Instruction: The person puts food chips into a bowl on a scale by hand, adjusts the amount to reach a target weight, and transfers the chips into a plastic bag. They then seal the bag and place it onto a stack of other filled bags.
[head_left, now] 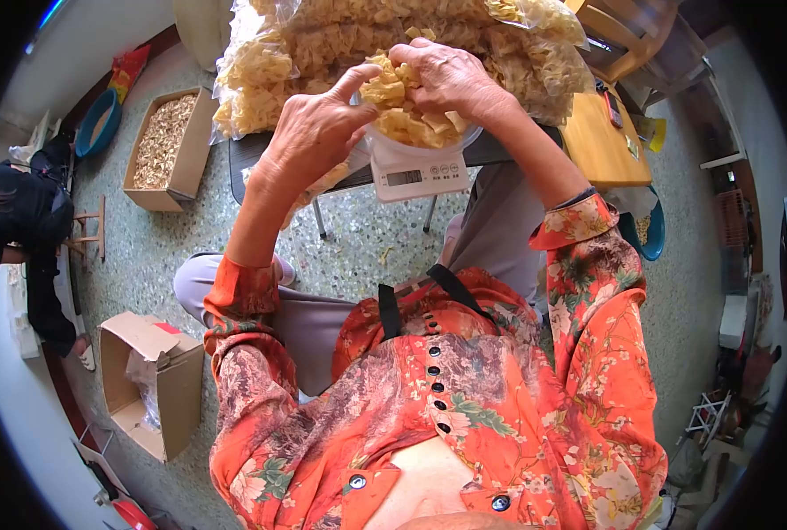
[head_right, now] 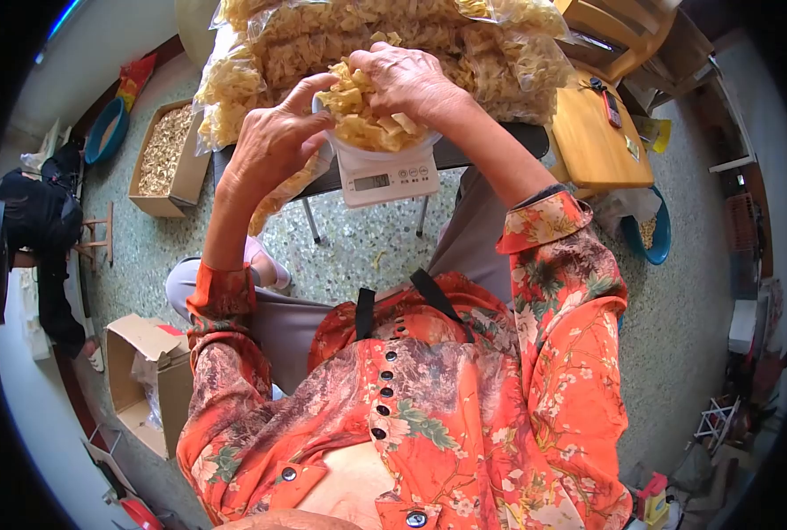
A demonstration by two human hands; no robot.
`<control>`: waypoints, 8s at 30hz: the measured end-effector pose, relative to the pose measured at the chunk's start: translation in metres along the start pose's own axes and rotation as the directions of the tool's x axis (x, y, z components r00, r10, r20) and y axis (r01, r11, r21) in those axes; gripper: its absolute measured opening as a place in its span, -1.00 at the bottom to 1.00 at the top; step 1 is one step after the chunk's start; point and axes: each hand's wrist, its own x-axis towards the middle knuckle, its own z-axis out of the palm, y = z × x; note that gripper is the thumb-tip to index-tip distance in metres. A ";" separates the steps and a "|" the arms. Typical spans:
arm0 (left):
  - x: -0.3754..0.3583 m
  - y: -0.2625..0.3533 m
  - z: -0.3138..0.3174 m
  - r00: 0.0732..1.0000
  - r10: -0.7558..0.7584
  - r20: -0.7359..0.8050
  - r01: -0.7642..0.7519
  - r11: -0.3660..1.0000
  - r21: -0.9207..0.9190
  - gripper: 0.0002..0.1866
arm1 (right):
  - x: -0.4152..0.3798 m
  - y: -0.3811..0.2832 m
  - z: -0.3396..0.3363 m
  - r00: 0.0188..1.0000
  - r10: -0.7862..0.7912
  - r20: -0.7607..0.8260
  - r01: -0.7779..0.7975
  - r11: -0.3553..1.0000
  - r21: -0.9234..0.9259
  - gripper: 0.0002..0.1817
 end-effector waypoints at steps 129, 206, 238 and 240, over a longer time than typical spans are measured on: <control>-0.009 -0.020 -0.012 0.999 -0.029 -0.018 0.026 0.989 -0.145 -0.83 | -0.087 0.043 -0.045 0.967 0.234 -0.100 -0.030 0.495 0.868 -0.59; -0.053 -0.019 -0.056 0.967 -0.254 0.005 0.249 0.946 -0.205 -0.91 | -0.523 0.105 0.154 0.131 0.991 -0.024 -0.571 0.095 0.816 -0.68; -0.068 0.043 -0.096 0.918 -0.392 0.056 0.392 0.878 -0.275 -0.77 | -0.142 -0.077 0.024 0.996 -0.024 0.085 -0.084 0.061 0.995 -0.42; -0.062 0.050 -0.098 0.905 -0.424 0.038 0.419 0.871 -0.258 -0.74 | -0.119 -0.092 0.040 1.000 -0.022 0.013 -0.010 0.134 0.991 -0.13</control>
